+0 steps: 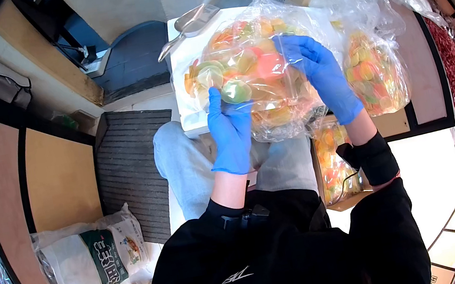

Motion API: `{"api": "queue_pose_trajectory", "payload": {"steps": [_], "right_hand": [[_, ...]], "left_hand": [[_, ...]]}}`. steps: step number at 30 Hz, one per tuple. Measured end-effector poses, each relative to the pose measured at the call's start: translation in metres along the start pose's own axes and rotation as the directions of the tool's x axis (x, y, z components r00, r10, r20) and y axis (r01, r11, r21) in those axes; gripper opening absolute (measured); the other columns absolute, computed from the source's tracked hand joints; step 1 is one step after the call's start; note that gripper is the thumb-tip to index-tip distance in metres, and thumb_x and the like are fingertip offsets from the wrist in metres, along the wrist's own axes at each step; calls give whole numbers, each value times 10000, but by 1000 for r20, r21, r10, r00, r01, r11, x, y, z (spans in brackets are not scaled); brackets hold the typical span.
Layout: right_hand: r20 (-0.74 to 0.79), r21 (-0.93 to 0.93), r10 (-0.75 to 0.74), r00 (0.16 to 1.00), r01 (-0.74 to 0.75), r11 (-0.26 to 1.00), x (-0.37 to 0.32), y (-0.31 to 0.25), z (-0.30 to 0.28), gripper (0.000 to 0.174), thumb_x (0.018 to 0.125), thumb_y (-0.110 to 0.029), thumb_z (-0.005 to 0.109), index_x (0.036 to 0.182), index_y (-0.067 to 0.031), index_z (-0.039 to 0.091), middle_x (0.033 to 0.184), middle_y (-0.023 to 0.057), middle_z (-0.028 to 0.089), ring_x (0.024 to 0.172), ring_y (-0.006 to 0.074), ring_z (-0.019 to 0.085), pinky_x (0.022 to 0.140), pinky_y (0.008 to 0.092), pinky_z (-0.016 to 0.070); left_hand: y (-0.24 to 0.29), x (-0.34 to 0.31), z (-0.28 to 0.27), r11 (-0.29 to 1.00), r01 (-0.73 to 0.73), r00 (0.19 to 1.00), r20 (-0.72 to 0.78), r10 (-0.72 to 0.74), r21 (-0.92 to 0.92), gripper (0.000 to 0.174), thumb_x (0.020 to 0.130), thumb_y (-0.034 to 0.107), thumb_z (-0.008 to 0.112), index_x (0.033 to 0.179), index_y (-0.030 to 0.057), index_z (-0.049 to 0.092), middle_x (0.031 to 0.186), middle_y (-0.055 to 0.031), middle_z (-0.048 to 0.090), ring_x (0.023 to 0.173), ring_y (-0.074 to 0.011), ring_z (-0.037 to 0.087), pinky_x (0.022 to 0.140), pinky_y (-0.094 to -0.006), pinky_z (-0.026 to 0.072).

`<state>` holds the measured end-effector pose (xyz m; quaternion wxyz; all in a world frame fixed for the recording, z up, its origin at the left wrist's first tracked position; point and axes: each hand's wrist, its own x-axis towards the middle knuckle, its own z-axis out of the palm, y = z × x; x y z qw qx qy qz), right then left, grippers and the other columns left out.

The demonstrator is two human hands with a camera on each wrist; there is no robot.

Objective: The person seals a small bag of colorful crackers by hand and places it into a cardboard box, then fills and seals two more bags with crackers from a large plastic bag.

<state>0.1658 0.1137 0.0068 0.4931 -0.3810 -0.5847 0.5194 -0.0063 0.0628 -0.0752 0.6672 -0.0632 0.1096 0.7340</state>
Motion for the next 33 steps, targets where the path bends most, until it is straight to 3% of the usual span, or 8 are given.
{"api": "queue_pose_trajectory", "payload": {"steps": [4,6,9,11,14,20,29,33], "right_hand": [[-54,-39,-111,992,109,993,-2,-11,-21,218,856,-37,585,1066,6,624,1065,88,648,973,144,608,887,262,465],[68,-348,-13,998,36,937,4,0,-48,229,858,-44,581,1080,-2,620,1067,88,650,972,140,608,876,265,470],[337,-707,89,937,189,681,6,28,-72,357,852,-69,580,1209,-71,568,1125,94,617,1014,201,598,891,311,467],[321,-927,297,899,235,293,4,33,-72,533,784,-143,636,1297,-124,491,1177,116,577,1043,287,574,875,375,477],[469,-882,319,823,457,117,2,30,-73,663,703,-221,674,1322,-148,450,1196,122,543,1078,325,533,857,413,481],[310,-826,399,863,453,-336,1,31,-69,603,667,-257,695,1236,-167,520,1060,76,555,964,272,567,767,374,504],[348,-887,400,848,436,-152,15,18,-76,712,655,-260,756,1302,-159,476,1073,109,555,973,296,547,815,393,486],[334,-938,138,932,314,147,10,34,-94,705,699,-197,734,1338,-146,440,1208,146,522,1095,329,504,918,396,437]], "left_hand": [[21,0,0,998,-45,998,34,43,34,396,939,223,506,1288,47,444,1266,-144,517,1154,-280,509,993,-460,408],[32,7,-10,999,-35,998,54,35,2,392,940,215,501,1284,36,444,1271,-146,514,1162,-284,503,997,-468,400],[44,13,-16,999,-3,998,66,7,-51,415,942,203,496,1306,20,415,1306,-159,481,1194,-303,470,1017,-504,363],[44,9,-13,999,-52,997,62,52,-11,454,944,211,493,1341,26,373,1343,-177,442,1235,-319,428,1044,-534,323],[45,9,-15,998,9,997,79,-4,-67,460,939,197,501,1341,20,366,1342,-178,445,1240,-321,426,1042,-539,321],[47,5,-13,995,40,996,81,-32,-88,427,945,197,491,1323,21,400,1319,-158,468,1193,-310,471,1013,-510,368],[36,7,-22,997,53,995,93,-48,-53,445,942,198,498,1331,18,380,1333,-163,454,1221,-307,446,1024,-528,346],[33,3,-17,999,36,998,46,-35,-7,456,942,200,498,1338,15,368,1347,-170,440,1236,-312,432,1036,-541,325]]}}
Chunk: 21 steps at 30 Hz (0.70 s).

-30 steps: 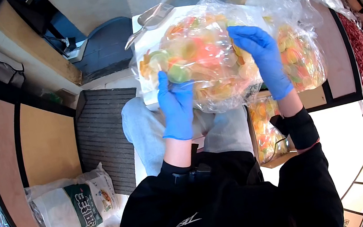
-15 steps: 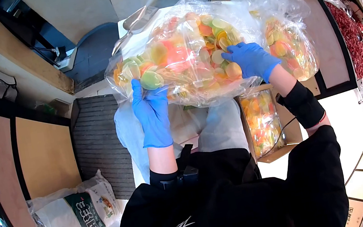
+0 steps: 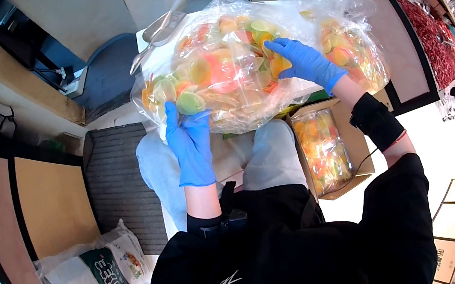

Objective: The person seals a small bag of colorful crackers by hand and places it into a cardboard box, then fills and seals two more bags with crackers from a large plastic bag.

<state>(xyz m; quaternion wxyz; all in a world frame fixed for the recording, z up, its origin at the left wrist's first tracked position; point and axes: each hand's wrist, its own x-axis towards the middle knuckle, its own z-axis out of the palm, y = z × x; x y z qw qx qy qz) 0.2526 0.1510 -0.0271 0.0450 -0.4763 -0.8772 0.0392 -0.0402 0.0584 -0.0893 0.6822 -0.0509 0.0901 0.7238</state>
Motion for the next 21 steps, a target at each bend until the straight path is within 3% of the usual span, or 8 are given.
{"api": "queue_pose_trajectory", "payload": {"steps": [2,5,8,9,13,16,19,21], "right_hand": [[-62,118,11,998,-3,993,-1,9,7,676,714,-166,721,1333,-139,449,1271,159,492,1142,339,481,956,393,413],[4,457,136,991,-123,881,4,12,1,605,716,-111,690,1290,-139,499,1310,150,472,1163,333,470,988,380,387],[80,-9,-281,957,282,959,11,11,-1,498,700,-83,658,1186,-155,575,1249,126,518,1137,301,493,959,362,416],[191,-92,-284,940,305,948,13,1,-4,423,705,-74,641,1116,-175,611,1132,98,560,1084,283,515,923,359,431],[290,-420,-138,947,256,871,19,-25,-12,330,736,-68,615,1048,-174,623,987,71,553,975,268,528,873,357,434],[335,-436,-215,917,353,828,27,-13,-4,333,732,-113,644,1059,-170,614,1003,77,574,959,274,554,845,362,453],[325,-116,-81,942,124,985,32,-5,-17,347,684,-181,716,1013,-138,614,999,103,594,922,285,579,804,370,474],[206,-45,9,978,0,999,35,-11,-28,375,695,-220,729,1041,-143,608,988,115,606,870,283,601,777,366,486]], "left_hand": [[2,1,-2,999,22,1000,13,-21,-43,422,939,195,505,1311,20,409,1310,-162,474,1193,-306,471,997,-517,377],[6,2,-8,998,28,999,30,-26,-60,402,938,189,507,1297,25,431,1292,-158,492,1173,-303,490,976,-505,406],[10,0,-7,996,33,998,50,-29,-77,404,940,187,504,1303,28,425,1296,-157,489,1176,-303,489,974,-506,408],[11,0,-6,996,36,998,55,-31,-87,407,941,186,502,1307,29,421,1298,-157,487,1177,-303,488,973,-506,409],[10,-3,-3,999,-15,998,68,17,-36,446,933,186,511,1322,8,386,1326,-188,454,1222,-317,440,1042,-531,320],[12,-4,-3,998,-5,997,75,9,-62,448,930,184,517,1322,9,388,1326,-188,454,1217,-319,443,1040,-523,325],[10,-4,-2,999,-7,998,64,11,-51,442,933,188,513,1322,18,392,1321,-178,459,1201,-314,460,1022,-514,351],[9,-3,-4,999,2,999,39,0,-40,426,941,198,501,1320,32,401,1310,-157,473,1177,-300,487,987,-504,401]]}}
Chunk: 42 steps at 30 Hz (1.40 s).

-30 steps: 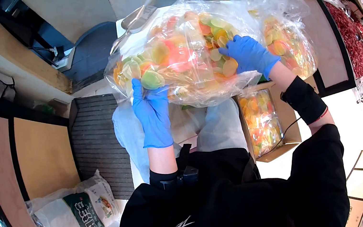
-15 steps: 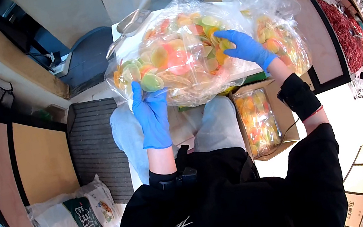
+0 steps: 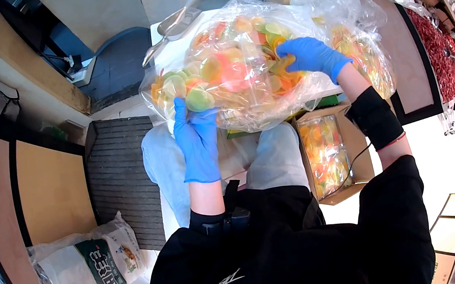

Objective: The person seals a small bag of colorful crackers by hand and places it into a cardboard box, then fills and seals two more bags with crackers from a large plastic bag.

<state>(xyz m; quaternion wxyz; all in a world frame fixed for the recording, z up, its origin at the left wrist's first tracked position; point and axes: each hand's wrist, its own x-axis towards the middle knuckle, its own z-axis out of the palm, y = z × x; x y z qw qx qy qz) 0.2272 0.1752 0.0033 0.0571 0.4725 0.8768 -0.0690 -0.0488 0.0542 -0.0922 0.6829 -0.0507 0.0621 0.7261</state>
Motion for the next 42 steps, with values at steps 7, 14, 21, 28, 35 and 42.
{"api": "queue_pose_trajectory", "payload": {"steps": [7,14,21,28,35,42], "right_hand": [[-216,873,328,920,31,487,1,-29,-32,469,803,-213,688,1186,1,524,1041,81,591,935,169,607,741,278,524],[27,995,304,952,-54,82,-16,-81,-39,661,802,-124,668,1321,100,327,1172,160,536,1019,236,597,816,330,542],[84,994,108,991,-76,-79,-24,-98,-27,496,854,-123,610,1258,99,426,1222,135,491,1047,198,549,941,334,480],[-17,943,208,978,-53,327,-21,-102,-24,510,833,-136,655,1296,-27,474,1133,83,568,1048,134,528,911,271,458],[-153,957,109,982,120,266,-23,-106,3,445,845,-74,627,1275,-94,516,1166,56,577,1026,140,546,878,267,454],[-50,991,213,976,22,133,-17,-90,26,479,844,-73,626,1304,-96,495,1263,60,531,1119,151,509,942,272,426]], "left_hand": [[-3,-1,1,997,-74,997,8,74,26,467,937,204,503,1346,25,368,1352,-189,423,1241,-331,418,1043,-532,323],[-9,0,1,988,-151,988,-35,152,23,460,939,208,498,1347,38,371,1354,-169,423,1244,-333,415,1042,-530,330],[-19,-7,12,985,-165,986,-23,166,49,405,947,246,490,1305,66,428,1283,-129,495,1151,-280,508,994,-447,409],[-29,-6,5,993,-107,993,51,104,55,386,928,225,527,1276,75,450,1241,-112,520,1123,-254,525,978,-437,426],[-40,-6,3,984,-62,997,-39,69,165,357,875,135,605,1207,86,482,1156,-99,552,1098,-252,544,889,-494,489],[-38,-10,15,988,94,993,-79,-85,120,361,898,208,583,1219,85,473,1256,-111,505,1125,-277,530,917,-486,475]]}}
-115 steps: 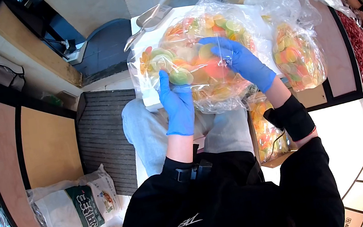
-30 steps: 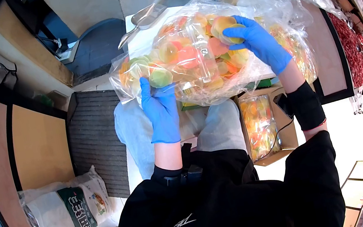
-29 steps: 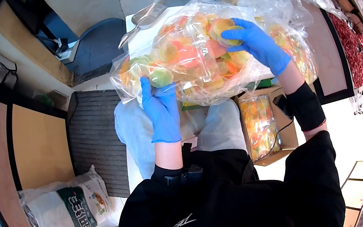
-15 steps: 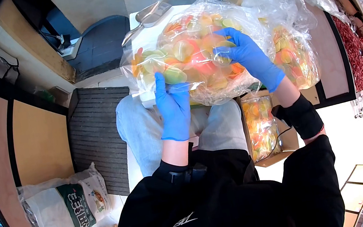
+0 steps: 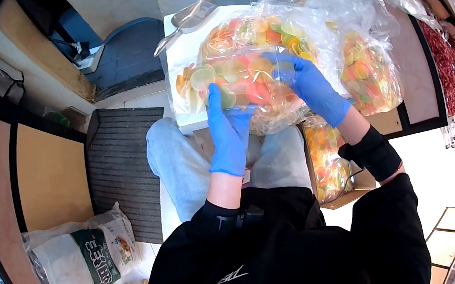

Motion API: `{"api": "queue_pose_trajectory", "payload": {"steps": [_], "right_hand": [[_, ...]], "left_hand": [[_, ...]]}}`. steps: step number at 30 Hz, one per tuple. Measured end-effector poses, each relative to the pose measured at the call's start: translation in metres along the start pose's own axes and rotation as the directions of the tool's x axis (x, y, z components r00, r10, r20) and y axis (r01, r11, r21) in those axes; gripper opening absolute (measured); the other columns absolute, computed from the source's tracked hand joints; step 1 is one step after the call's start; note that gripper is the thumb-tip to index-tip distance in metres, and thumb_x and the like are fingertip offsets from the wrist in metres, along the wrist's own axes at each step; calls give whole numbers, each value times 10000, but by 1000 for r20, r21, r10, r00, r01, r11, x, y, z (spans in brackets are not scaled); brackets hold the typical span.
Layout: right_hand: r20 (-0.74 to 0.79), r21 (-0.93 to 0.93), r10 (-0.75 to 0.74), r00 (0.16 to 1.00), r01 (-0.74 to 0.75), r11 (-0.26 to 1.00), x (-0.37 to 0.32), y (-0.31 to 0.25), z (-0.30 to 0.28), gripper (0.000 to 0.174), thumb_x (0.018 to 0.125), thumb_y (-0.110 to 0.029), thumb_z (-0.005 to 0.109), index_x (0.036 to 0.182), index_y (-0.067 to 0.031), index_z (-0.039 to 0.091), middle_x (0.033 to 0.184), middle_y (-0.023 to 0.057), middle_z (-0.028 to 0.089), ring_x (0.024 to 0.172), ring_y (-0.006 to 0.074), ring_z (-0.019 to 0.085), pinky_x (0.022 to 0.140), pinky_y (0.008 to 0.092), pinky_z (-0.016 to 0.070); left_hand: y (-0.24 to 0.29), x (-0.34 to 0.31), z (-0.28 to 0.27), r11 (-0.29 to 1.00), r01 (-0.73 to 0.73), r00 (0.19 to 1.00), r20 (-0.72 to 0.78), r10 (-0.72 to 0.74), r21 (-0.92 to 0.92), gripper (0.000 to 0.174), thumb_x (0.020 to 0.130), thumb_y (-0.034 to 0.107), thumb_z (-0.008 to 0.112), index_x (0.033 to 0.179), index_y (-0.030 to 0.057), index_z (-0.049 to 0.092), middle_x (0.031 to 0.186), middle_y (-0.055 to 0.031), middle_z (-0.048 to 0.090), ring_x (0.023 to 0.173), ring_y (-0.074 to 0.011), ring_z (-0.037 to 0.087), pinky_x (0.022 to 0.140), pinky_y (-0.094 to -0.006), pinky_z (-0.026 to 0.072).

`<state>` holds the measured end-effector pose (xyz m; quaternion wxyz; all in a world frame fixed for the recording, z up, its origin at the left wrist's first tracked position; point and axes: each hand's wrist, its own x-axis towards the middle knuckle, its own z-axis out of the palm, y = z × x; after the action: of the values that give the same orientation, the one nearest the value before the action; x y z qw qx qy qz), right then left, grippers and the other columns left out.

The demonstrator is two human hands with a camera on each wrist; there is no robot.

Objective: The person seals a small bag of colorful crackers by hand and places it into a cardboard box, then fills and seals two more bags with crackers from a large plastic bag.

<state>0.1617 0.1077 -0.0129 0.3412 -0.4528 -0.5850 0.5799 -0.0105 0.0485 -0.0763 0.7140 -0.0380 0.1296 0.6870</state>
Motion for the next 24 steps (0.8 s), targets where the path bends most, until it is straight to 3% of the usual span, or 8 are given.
{"api": "queue_pose_trajectory", "payload": {"steps": [2,5,8,11,14,17,20,24], "right_hand": [[115,-197,-126,985,147,969,-8,2,5,459,837,-77,637,1279,-84,513,1223,54,548,1066,138,537,915,268,440],[146,-388,-179,973,223,894,-8,8,-1,452,831,-80,648,1265,-65,523,1206,50,555,1028,126,550,924,273,432],[77,-105,19,997,-10,994,-11,-2,0,474,835,-87,645,1287,-55,505,1247,57,540,1091,130,523,961,287,407],[-85,219,69,994,-49,974,-10,3,8,486,847,-99,633,1310,-67,490,1254,60,538,1106,120,508,975,287,393],[55,-63,-124,991,127,990,-11,-2,12,476,852,-101,624,1307,-62,493,1259,60,542,1110,119,504,965,273,398],[165,-231,-181,970,216,949,-9,-1,9,475,852,-83,614,1310,-60,491,1293,61,526,1136,118,486,975,263,387],[172,-328,-183,968,231,916,-13,-8,2,490,836,-43,618,1308,-64,493,1315,63,512,1155,126,478,989,265,376],[57,-150,-119,991,127,981,-23,-13,-5,485,811,-2,626,1280,-62,519,1303,63,521,1151,130,484,991,267,375]], "left_hand": [[-2,5,-5,999,-32,999,-5,32,1,385,903,220,576,1242,80,461,1267,-113,498,1139,-285,520,932,-477,468],[-3,7,-6,995,-74,996,-53,78,68,420,906,223,569,1276,73,440,1282,-115,489,1159,-291,506,949,-464,459],[-7,4,-7,988,-104,992,-65,112,118,434,905,211,569,1288,60,431,1277,-118,496,1156,-285,510,947,-448,464],[-9,-1,-7,986,-82,992,-84,95,143,437,902,193,569,1288,42,428,1265,-122,507,1144,-275,521,938,-433,472],[-9,-2,-11,988,-62,992,-97,77,143,434,901,182,568,1283,31,429,1251,-125,519,1127,-270,535,929,-421,479],[-8,-3,-13,988,-52,995,-83,64,143,434,899,182,572,1281,30,431,1242,-126,526,1116,-268,543,929,-419,480],[-8,-5,-7,990,-92,993,-59,99,111,427,900,180,572,1275,28,435,1226,-127,536,1100,-264,554,916,-410,491],[-7,-2,-12,991,-124,991,-36,126,52,416,905,172,567,1272,25,437,1216,-131,543,1080,-257,568,895,-393,511]]}}
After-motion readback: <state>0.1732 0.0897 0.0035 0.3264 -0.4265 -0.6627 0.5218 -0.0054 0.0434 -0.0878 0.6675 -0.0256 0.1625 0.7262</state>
